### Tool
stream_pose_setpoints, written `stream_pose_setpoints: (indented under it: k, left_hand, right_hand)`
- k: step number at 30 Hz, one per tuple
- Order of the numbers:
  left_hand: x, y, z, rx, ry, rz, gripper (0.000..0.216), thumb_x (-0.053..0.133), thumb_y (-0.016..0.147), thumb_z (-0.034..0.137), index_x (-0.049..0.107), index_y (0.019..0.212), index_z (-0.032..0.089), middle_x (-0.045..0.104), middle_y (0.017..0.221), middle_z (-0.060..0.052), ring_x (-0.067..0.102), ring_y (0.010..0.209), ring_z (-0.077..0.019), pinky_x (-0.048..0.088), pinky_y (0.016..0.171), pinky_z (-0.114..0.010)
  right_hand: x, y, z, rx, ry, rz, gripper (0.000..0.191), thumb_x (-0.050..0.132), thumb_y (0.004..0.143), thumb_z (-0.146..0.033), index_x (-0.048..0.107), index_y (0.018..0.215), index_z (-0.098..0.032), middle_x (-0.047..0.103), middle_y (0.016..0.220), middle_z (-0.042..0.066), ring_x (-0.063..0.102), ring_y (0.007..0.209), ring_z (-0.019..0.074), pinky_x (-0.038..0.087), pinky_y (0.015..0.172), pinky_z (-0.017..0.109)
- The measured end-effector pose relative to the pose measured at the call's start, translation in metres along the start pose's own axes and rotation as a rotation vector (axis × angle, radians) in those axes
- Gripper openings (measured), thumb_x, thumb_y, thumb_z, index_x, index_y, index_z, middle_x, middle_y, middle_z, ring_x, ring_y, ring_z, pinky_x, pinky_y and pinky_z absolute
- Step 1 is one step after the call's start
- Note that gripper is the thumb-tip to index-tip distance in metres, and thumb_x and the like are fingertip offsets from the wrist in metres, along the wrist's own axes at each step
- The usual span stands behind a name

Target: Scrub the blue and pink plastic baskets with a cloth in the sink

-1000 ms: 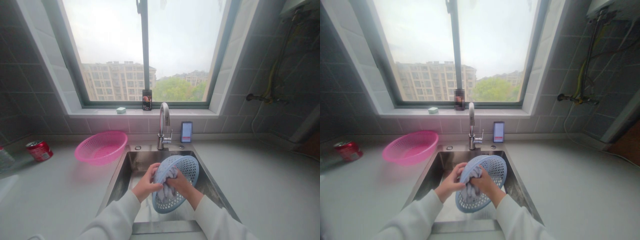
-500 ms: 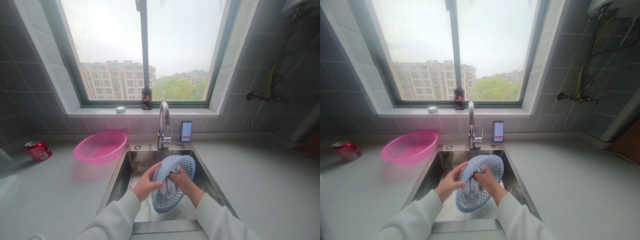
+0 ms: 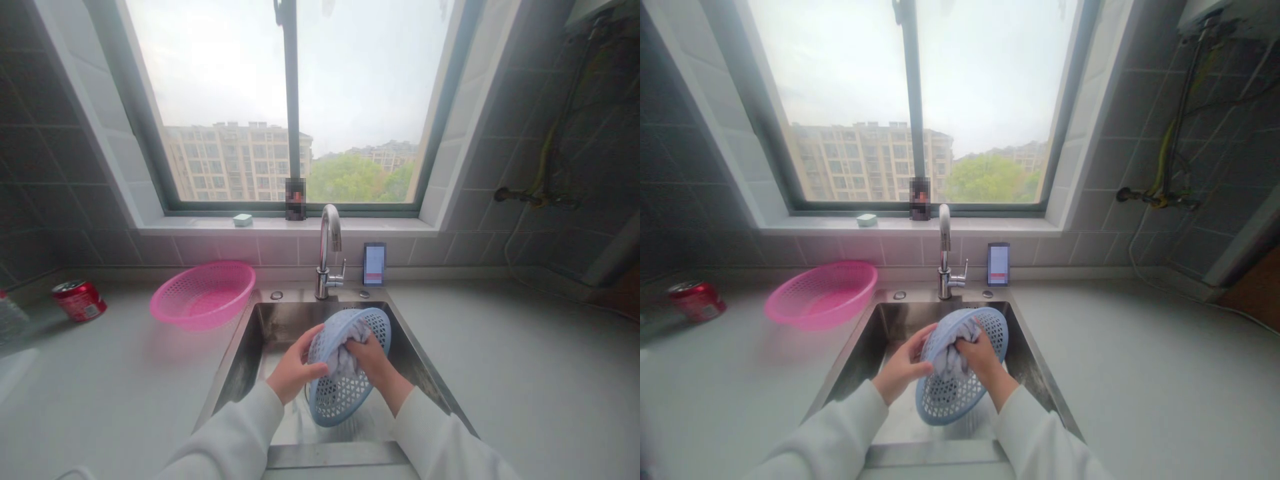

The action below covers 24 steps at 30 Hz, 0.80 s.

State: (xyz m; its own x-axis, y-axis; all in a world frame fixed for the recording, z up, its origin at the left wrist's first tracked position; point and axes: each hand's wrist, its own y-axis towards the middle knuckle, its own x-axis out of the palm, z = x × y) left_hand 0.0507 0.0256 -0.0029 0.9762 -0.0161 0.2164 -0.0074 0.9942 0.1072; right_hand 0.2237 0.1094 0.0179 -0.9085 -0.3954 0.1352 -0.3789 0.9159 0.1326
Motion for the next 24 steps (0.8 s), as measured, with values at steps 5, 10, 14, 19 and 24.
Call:
stream_pose_setpoints:
  k: [5,10,14,19,24]
  left_hand:
    - [0.002,-0.001,-0.002,-0.035,0.033,-0.001,0.108,0.095,0.049,0.054,0.050,0.142,0.023,0.062,0.133,-0.015,0.060,0.119,-0.0373,0.044,0.104,-0.046]
    - [-0.002,-0.001,-0.002,-0.023,0.067,0.019,0.104,0.093,0.051,0.057,0.051,0.139,0.022,0.063,0.125,-0.014,0.062,0.113,-0.0358,0.046,0.099,-0.044]
    - [-0.003,-0.001,0.000,-0.014,0.050,-0.003,0.103,0.093,0.051,0.057,0.051,0.139,0.022,0.061,0.130,-0.015,0.061,0.116,-0.0370,0.044,0.101,-0.046]
    - [0.001,-0.003,0.000,-0.031,0.069,-0.008,0.104,0.094,0.050,0.056,0.050,0.137,0.021,0.060,0.126,-0.015,0.062,0.112,-0.0361,0.047,0.097,-0.045]
    - [-0.001,-0.003,0.000,-0.025,0.052,0.007,0.103,0.092,0.051,0.060,0.052,0.137,0.021,0.062,0.123,-0.014,0.061,0.111,-0.0346,0.047,0.095,-0.043]
  right_hand:
    - [0.002,-0.005,-0.002,0.063,0.068,-0.039,0.028,0.071,0.069,-0.030,0.072,0.095,-0.019,0.078,0.098,0.008,0.071,0.101,0.0311,0.053,0.097,0.048]
    - [0.011,-0.009,0.003,-0.028,-0.039,-0.270,0.040,0.071,0.057,-0.014,0.070,0.096,-0.024,0.077,0.093,0.002,0.071,0.093,0.0282,0.053,0.094,0.047]
    - [-0.001,-0.002,-0.004,0.014,0.020,0.002,0.025,0.071,0.068,-0.028,0.070,0.092,-0.022,0.077,0.098,0.007,0.069,0.101,0.0315,0.051,0.097,0.050]
    - [0.003,-0.009,-0.001,0.048,-0.002,-0.156,0.028,0.070,0.066,-0.022,0.071,0.094,-0.021,0.077,0.098,0.005,0.070,0.099,0.0296,0.052,0.098,0.048]
    - [0.007,-0.008,0.000,0.064,0.041,-0.183,0.037,0.070,0.060,-0.018,0.070,0.096,-0.021,0.077,0.095,0.002,0.070,0.095,0.0269,0.053,0.095,0.043]
